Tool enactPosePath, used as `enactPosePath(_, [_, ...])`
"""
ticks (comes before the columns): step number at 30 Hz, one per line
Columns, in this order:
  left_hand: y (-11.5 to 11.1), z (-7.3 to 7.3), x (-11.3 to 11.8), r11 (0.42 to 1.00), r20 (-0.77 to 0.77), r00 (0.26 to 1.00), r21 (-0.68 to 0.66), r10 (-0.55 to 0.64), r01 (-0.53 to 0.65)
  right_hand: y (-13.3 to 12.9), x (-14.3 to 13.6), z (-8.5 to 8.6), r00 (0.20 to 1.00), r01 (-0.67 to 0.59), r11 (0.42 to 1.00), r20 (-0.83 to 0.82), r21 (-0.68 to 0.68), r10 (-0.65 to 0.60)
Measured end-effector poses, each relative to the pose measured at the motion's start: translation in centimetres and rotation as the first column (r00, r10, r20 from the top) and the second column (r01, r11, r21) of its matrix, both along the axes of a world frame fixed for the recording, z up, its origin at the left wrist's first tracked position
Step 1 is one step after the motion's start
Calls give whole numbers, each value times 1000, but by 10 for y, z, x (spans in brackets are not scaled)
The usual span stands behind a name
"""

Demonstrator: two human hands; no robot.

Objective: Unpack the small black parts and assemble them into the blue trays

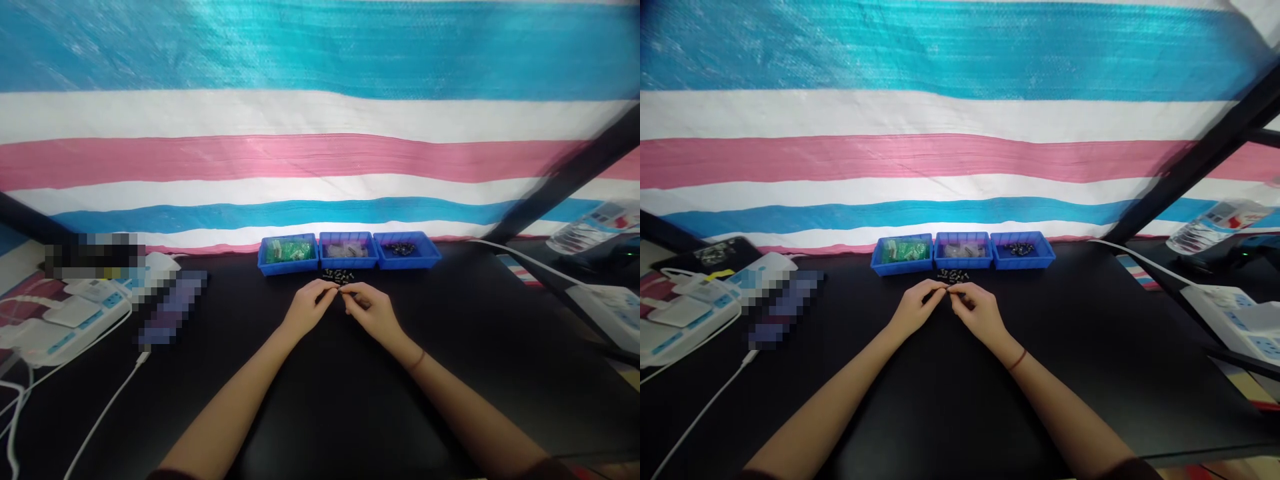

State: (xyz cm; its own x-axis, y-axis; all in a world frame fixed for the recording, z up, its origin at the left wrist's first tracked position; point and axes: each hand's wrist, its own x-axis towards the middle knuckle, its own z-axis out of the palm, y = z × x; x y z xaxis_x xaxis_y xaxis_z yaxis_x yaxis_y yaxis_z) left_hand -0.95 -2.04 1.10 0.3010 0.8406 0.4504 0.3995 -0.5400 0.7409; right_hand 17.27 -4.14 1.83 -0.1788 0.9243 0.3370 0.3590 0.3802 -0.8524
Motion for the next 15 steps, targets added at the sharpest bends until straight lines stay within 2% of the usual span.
enactPosePath(6, [-1,-1,0,1000,11,1000,-21,-5,5,0,-2,1,998,35,997,-43,-69,-38])
enactPosePath(15, [0,-2,1,1000,6,1000,-16,-11,12,0,-3,4,996,85,996,-9,21,-85])
